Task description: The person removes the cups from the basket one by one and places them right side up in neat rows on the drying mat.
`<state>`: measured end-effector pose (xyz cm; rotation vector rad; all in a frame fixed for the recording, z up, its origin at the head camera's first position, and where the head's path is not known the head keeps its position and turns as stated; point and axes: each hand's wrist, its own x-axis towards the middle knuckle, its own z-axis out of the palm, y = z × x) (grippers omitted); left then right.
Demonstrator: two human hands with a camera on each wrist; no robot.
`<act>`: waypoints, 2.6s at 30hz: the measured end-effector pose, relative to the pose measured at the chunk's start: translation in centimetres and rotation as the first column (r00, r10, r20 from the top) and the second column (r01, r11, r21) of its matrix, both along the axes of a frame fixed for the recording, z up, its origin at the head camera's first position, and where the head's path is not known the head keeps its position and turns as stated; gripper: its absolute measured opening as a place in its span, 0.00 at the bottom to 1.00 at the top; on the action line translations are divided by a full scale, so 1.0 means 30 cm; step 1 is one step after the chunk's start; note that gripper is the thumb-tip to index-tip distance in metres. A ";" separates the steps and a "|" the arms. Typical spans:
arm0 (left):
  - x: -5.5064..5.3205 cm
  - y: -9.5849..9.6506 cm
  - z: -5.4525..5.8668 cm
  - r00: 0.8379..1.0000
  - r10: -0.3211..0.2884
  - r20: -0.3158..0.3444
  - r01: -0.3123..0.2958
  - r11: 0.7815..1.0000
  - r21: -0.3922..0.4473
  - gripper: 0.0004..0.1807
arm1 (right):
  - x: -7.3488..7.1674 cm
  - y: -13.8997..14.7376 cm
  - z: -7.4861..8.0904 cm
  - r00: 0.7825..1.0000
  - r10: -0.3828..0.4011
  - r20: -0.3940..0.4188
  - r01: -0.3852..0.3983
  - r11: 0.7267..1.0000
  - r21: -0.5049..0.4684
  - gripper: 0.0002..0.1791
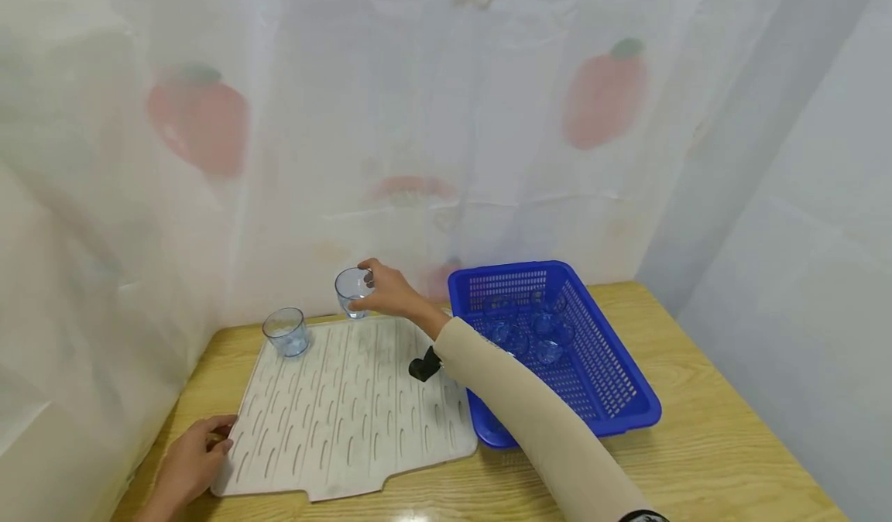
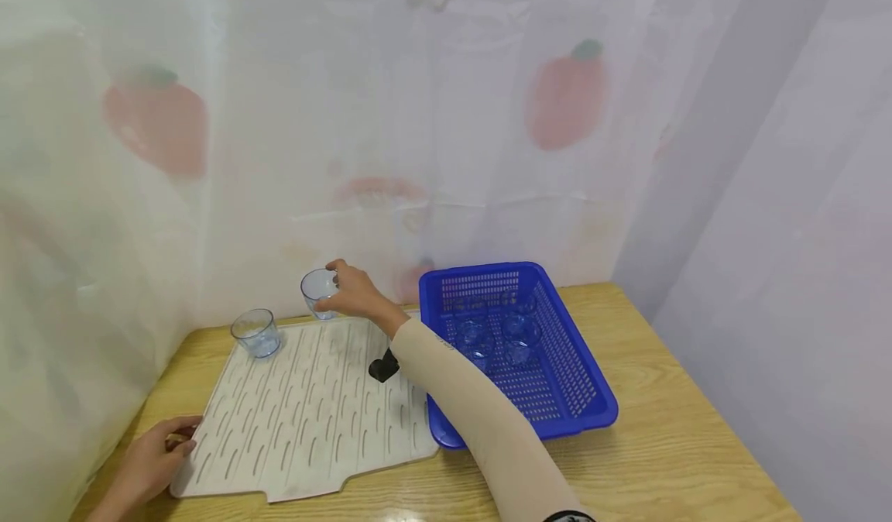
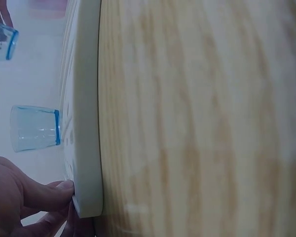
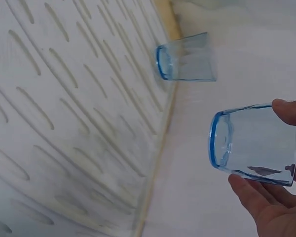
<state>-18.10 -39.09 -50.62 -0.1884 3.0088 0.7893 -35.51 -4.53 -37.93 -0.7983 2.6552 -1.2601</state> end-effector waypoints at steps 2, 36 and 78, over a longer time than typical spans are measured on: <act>-0.001 -0.003 -0.001 1.000 -0.008 -0.010 0.008 1.000 -0.003 0.23 | -0.014 -0.023 -0.029 1.000 -0.012 0.008 0.012 1.000 0.003 0.46; 0.005 0.000 -0.004 0.999 -0.019 -0.042 0.019 1.000 -0.013 0.22 | -0.003 -0.193 -0.271 0.983 -0.106 0.152 0.109 0.994 -0.013 0.50; -0.014 -0.011 -0.012 1.000 0.013 0.023 -0.013 1.000 0.027 0.24 | 0.191 0.168 0.158 0.982 0.187 -0.037 -0.190 0.976 -0.106 0.42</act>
